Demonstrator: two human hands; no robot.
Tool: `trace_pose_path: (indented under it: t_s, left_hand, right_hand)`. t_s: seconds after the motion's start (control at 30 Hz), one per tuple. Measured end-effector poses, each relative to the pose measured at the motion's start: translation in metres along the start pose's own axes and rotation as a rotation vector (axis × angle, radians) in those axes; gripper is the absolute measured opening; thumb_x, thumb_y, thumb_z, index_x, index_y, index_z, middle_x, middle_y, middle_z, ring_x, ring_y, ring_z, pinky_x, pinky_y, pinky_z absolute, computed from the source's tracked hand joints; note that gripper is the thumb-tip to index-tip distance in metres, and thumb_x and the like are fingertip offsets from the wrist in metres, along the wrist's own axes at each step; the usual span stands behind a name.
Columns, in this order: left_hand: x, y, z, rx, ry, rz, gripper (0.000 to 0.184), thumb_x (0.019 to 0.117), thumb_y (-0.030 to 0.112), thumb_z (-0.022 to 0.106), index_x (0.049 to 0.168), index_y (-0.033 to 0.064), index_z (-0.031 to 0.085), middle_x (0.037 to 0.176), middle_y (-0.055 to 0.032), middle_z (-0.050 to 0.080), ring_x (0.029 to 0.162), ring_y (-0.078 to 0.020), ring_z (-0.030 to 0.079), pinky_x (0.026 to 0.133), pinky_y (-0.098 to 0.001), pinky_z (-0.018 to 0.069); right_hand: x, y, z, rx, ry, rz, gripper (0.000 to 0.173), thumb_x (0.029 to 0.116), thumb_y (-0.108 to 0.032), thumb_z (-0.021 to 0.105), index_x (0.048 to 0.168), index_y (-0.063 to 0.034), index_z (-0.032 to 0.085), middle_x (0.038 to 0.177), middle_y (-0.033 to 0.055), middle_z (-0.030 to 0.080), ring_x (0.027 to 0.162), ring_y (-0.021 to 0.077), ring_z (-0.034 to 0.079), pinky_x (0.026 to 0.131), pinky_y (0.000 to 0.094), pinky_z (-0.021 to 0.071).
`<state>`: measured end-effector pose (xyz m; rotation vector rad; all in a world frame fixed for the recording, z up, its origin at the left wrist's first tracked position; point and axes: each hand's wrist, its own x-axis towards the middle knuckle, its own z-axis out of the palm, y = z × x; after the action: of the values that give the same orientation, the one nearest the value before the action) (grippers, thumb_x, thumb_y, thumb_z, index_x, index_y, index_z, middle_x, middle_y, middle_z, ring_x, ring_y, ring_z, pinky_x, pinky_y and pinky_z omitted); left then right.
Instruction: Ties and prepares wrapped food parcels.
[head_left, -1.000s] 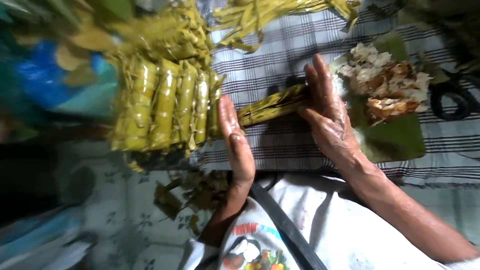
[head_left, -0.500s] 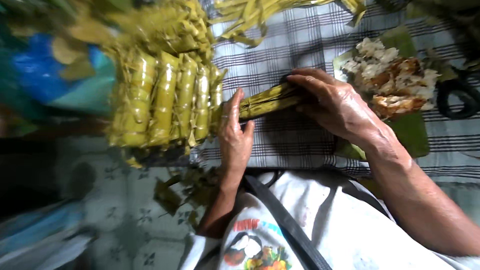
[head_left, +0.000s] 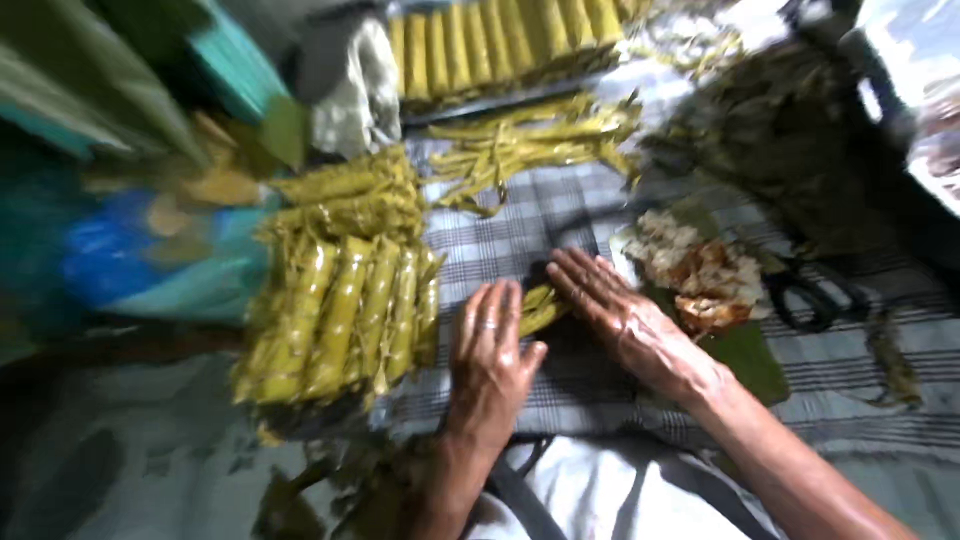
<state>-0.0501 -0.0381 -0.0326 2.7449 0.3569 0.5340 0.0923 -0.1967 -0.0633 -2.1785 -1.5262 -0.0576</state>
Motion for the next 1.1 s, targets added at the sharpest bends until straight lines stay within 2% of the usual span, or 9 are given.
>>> trace_pose_path:
  t_s: [0.13,0.23,0.33,0.47,0.67,0.77,0.9,1.0,1.1]
  left_hand:
    - [0.021,0.013,0.027,0.026,-0.026,0.090,0.057,0.0826,0.024,0.078,0.132,-0.0017,0.067,0.126,-0.0196,0.070,0.116,-0.0364,0.067,0.098,-0.0450,0.0545]
    - [0.023,0.014,0.034,0.009,-0.043,0.066,0.050,0.0840,0.022,0.079,0.128,0.0006,0.070,0.122,-0.0198,0.070,0.111,-0.0366,0.068,0.095,-0.0454,0.0548]
    - [0.021,0.015,0.035,0.002,-0.003,0.045,0.040,0.0845,0.018,0.077,0.122,0.0038,0.074,0.116,-0.0192,0.073,0.106,-0.0367,0.071,0.090,-0.0467,0.0571]
    - [0.013,0.012,0.035,0.071,0.072,0.113,0.031,0.0766,0.015,0.081,0.104,0.0005,0.078,0.106,-0.0193,0.074,0.100,-0.0351,0.073,0.086,-0.0433,0.0592]
    - [0.005,0.004,0.013,-0.116,-0.002,-0.001,0.056,0.0783,0.019,0.082,0.128,-0.0038,0.069,0.109,-0.0212,0.073,0.099,-0.0357,0.073,0.088,-0.0448,0.0587]
    - [0.007,-0.003,-0.008,-0.421,-0.099,-0.201,0.056,0.0846,0.017,0.078,0.134,-0.0047,0.064,0.116,-0.0192,0.073,0.107,-0.0280,0.071,0.098,-0.0411,0.0552]
    - [0.011,-0.021,-0.024,-1.200,-0.177,-0.398,0.064,0.0877,0.026,0.077,0.139,-0.0066,0.057,0.116,-0.0086,0.072,0.104,-0.0106,0.069,0.094,-0.0270,0.0568]
    - [0.013,-0.021,-0.022,-1.665,-0.181,-0.605,0.057,0.0727,0.024,0.090,0.122,0.0044,0.070,0.101,-0.0043,0.075,0.089,-0.0143,0.072,0.081,-0.0320,0.0622]
    - [0.011,-0.016,-0.015,-1.849,-0.188,-0.662,0.044,0.0713,0.013,0.088,0.113,0.0123,0.076,0.093,-0.0020,0.076,0.081,-0.0099,0.073,0.074,-0.0270,0.0623]
  right_hand:
    - [0.008,0.000,-0.022,0.153,-0.132,0.065,0.057,0.0924,0.005,0.047,0.148,-0.0047,0.055,0.153,0.0152,0.053,0.144,0.0343,0.048,0.120,0.0516,0.0366]
    - [0.034,0.003,-0.049,0.218,-0.139,0.135,0.037,0.0967,0.003,0.053,0.128,-0.0055,0.072,0.133,0.0156,0.068,0.121,0.0333,0.067,0.100,0.0515,0.0534]
    - [0.076,0.013,-0.047,0.194,-0.013,0.052,0.027,0.0975,-0.001,0.058,0.118,-0.0063,0.075,0.118,0.0139,0.072,0.103,0.0310,0.071,0.087,0.0501,0.0581]
    - [0.139,0.034,-0.010,0.147,-0.017,-0.046,0.023,0.0954,0.000,0.061,0.113,-0.0039,0.075,0.116,0.0175,0.071,0.113,0.0364,0.066,0.094,0.0536,0.0545]
    - [0.161,0.054,0.017,0.071,-0.026,-0.188,0.014,0.0944,-0.004,0.061,0.100,0.0015,0.074,0.111,0.0231,0.067,0.111,0.0430,0.063,0.093,0.0568,0.0502]
    - [0.140,0.039,-0.009,0.322,-0.138,-0.083,0.015,0.0942,-0.005,0.066,0.106,-0.0004,0.074,0.108,0.0167,0.072,0.104,0.0314,0.068,0.094,0.0524,0.0527]
    - [0.105,0.020,-0.038,0.711,-0.191,-0.011,0.013,0.0957,-0.004,0.061,0.102,-0.0024,0.072,0.090,0.0026,0.072,0.080,0.0044,0.067,0.077,0.0230,0.0563]
    - [0.085,0.007,-0.048,0.876,-0.217,0.011,0.016,0.0931,0.002,0.057,0.100,-0.0016,0.071,0.083,-0.0015,0.068,0.072,-0.0011,0.061,0.066,0.0150,0.0518]
    - [0.067,-0.004,-0.055,0.992,-0.251,0.112,0.013,0.0906,0.002,0.062,0.095,-0.0062,0.071,0.073,-0.0048,0.066,0.061,-0.0018,0.058,0.054,0.0131,0.0488]
